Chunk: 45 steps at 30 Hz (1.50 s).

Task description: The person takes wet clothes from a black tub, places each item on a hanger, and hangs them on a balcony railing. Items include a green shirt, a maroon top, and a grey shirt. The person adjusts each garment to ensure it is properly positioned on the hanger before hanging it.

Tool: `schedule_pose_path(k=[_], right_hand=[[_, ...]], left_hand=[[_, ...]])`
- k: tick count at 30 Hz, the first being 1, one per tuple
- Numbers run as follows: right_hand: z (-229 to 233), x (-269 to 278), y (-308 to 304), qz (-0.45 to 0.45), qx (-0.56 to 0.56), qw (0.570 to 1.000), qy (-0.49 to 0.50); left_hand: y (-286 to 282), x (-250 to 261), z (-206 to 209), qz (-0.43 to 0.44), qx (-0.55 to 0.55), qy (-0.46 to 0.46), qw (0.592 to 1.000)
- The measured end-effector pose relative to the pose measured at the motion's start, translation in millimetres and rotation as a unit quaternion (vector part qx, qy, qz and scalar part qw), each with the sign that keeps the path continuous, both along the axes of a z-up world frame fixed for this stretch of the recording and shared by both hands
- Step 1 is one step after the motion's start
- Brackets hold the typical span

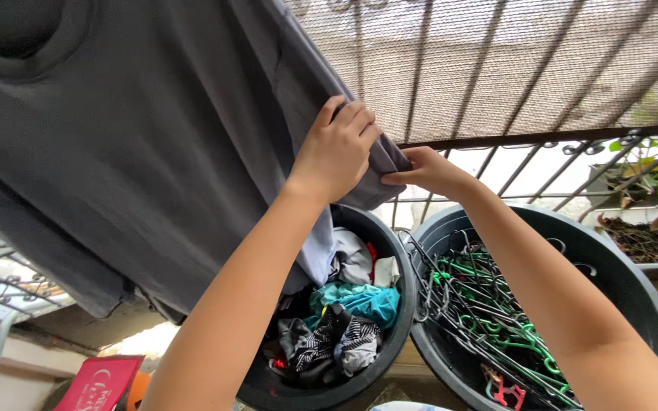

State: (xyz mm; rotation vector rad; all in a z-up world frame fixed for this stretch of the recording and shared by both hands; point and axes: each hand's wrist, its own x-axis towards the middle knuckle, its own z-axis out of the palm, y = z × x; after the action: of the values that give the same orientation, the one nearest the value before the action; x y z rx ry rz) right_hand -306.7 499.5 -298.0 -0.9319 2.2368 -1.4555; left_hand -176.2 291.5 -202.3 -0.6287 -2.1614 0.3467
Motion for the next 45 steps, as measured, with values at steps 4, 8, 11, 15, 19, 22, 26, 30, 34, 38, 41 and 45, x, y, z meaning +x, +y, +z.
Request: schedule_pose_path(k=[4, 8, 11, 15, 19, 22, 26, 30, 34, 38, 41, 45], right_hand=[[-8.0, 10.3, 31.7, -0.036, -0.152, 0.987, -0.04], [-21.8, 18.5, 39.0, -0.09, -0.333, 0.93, -0.128], [-38.8, 19.8, 40.2, -0.128, -0.416, 0.883, -0.176], [-60.0, 17.5, 43.7, -0.16, -0.428, 0.874, -0.167], [-70.2, 21.2, 47.3, -0.013, -0.432, 0.878, -0.208], [-64.3, 25.8, 46.4, 0.103, -0.478, 0.834, -0.254], [-45.3, 31.0, 45.4, 0.15, -0.52, 0.764, -0.35], [-22.6, 35.7, 41.9, 0.129, -0.529, 0.748, -0.381], [-0.9, 34.1, 42.4, 0.148, -0.58, 0.739, -0.308], [36.0, 7.6, 54.7, 0.082, -0.536, 0.813, -0.211], [50.5, -8.9, 65.7, 0.015, -0.565, 0.81, -0.155], [40.4, -30.1, 60.3, -0.098, -0.51, 0.855, -0.021]], left_hand=[[35.7, -25.3, 7.0, 0.03, -0.017, -0.042, 0.999], [73.9, -58.4, 13.8, 0.149, -0.06, -0.233, 0.959], [87.1, -77.9, 13.7, 0.151, -0.039, -0.255, 0.954], [97.0, -94.3, 16.0, 0.091, 0.077, -0.205, 0.972], [108.0, -100.9, 22.7, 0.056, 0.091, -0.159, 0.982], [116.7, -102.4, 28.3, 0.037, 0.08, -0.127, 0.988], [127.9, -102.8, 31.8, 0.008, 0.092, -0.132, 0.987], [133.0, -102.0, 39.5, -0.006, 0.105, -0.129, 0.986], [137.7, -94.9, 48.7, 0.018, 0.073, -0.103, 0.992], [136.2, -87.4, 68.4, -0.052, 0.145, -0.013, 0.988], [129.4, -80.1, 79.9, -0.113, 0.197, 0.042, 0.973], [126.1, -63.6, 75.2, -0.146, 0.198, 0.098, 0.964]])
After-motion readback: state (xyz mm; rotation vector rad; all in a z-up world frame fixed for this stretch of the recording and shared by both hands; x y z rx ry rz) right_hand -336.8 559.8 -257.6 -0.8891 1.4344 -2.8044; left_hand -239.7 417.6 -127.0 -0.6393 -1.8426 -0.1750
